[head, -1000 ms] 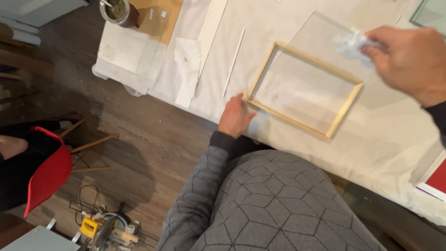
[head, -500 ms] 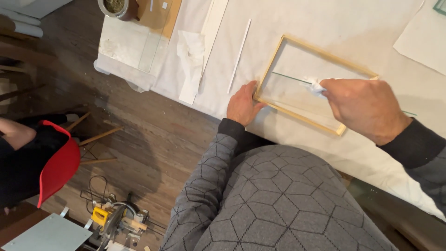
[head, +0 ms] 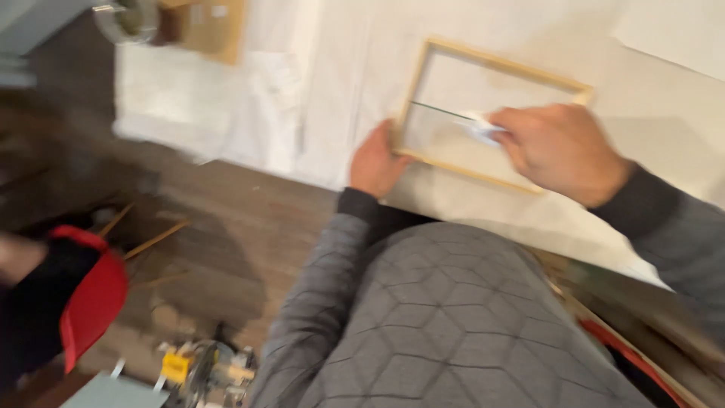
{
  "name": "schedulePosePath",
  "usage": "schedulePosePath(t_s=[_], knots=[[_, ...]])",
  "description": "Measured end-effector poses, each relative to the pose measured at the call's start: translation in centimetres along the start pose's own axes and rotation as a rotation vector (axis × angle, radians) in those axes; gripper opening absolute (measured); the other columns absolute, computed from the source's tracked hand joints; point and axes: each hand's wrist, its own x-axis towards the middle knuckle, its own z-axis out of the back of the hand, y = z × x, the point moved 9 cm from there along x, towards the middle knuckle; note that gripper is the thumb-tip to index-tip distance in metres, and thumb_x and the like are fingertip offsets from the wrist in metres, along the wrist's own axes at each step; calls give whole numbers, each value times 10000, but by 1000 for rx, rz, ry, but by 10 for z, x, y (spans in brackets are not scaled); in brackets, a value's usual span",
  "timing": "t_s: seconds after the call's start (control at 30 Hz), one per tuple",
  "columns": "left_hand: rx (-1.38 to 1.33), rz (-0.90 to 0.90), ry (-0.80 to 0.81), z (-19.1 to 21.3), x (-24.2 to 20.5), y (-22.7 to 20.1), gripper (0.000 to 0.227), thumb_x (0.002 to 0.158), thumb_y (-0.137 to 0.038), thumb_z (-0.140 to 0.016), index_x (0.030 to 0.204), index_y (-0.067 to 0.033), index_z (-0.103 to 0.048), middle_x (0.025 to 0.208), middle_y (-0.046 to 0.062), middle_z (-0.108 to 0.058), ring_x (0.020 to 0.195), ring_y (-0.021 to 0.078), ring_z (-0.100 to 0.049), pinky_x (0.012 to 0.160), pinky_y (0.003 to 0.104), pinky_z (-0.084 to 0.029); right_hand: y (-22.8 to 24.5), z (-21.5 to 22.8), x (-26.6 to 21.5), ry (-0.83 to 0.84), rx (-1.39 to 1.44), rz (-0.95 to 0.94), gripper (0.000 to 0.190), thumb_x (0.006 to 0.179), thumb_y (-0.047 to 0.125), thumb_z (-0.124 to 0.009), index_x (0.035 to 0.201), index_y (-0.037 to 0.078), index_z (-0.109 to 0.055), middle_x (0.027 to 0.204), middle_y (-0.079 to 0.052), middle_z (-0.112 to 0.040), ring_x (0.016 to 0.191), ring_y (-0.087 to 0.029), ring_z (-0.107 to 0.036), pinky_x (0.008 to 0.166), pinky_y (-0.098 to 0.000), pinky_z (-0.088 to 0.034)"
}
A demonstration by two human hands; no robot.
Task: Cleaning a glass pane with a paper towel and then using a glass cutter and metal straightedge to trim it to size for a frame.
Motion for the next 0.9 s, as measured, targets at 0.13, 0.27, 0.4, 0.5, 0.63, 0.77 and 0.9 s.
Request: schedulePosePath(t_s=[0.13, 0.27, 0.4, 0.5, 0.63, 0.77, 0.9], knots=[[-21, 96, 75, -3, 4, -15, 814, 769, -251, -870, 1432, 36, -495, 1152, 200, -699, 1041, 374, -668, 900, 451, -536, -26, -13, 1, 19, 128, -74, 189, 1000, 198, -674, 1118, 74, -755, 807, -141, -741, 671, -305, -709, 643, -434, -549], [-45, 197, 151, -9, 2, -16, 795, 806, -283, -884, 1380, 77, -469, 1065, 199, -686, 968, 353, -672, 851, 433, -542, -44, -20, 8, 7, 120, -112, 201, 980, 215, -692, 1105, 72, -758, 816, -132, -749, 686, -316, -712, 638, -440, -553], [13, 32, -32, -2, -3, -18, 697, 775, -205, -900, 1289, 73, -519, 1054, 207, -643, 945, 363, -636, 826, 441, -527, -65, -30, 20, -51, 124, -146, 191, 997, 215, -689, 1112, 82, -764, 853, -137, -753, 744, -325, -724, 678, -443, -563], [64, -25, -21, -2, -6, -24, 663, 787, -203, -903, 1274, 64, -540, 1082, 205, -622, 963, 356, -623, 835, 440, -521, -78, -40, 24, -70, 169, -168, 199, 1021, 217, -679, 1136, 77, -760, 879, -145, -754, 760, -329, -725, 701, -443, -567], [63, -13, 12, 0, -3, -29, 695, 767, -258, -920, 1252, 69, -545, 1060, 199, -609, 938, 352, -614, 827, 437, -517, -89, -44, 29, -115, 219, -183, 187, 1033, 197, -669, 1131, 69, -765, 896, -153, -757, 794, -340, -723, 725, -447, -567], [67, 20, -1, -6, -1, -24, 659, 758, -253, -909, 1243, 38, -573, 1074, 180, -625, 951, 352, -618, 828, 440, -511, -94, -47, 24, -160, 233, -106, 195, 1040, 183, -667, 1160, 56, -754, 946, -168, -753, 805, -344, -724, 760, -441, -574], [70, 19, -52, 8, 0, -28, 627, 728, -296, -927, 1178, 7, -612, 1042, 167, -638, 940, 363, -612, 820, 444, -510, -90, -41, 30, -141, 241, -119, 194, 1029, 208, -683, 1141, 65, -752, 947, -181, -739, 849, -383, -703, 776, -463, -554]])
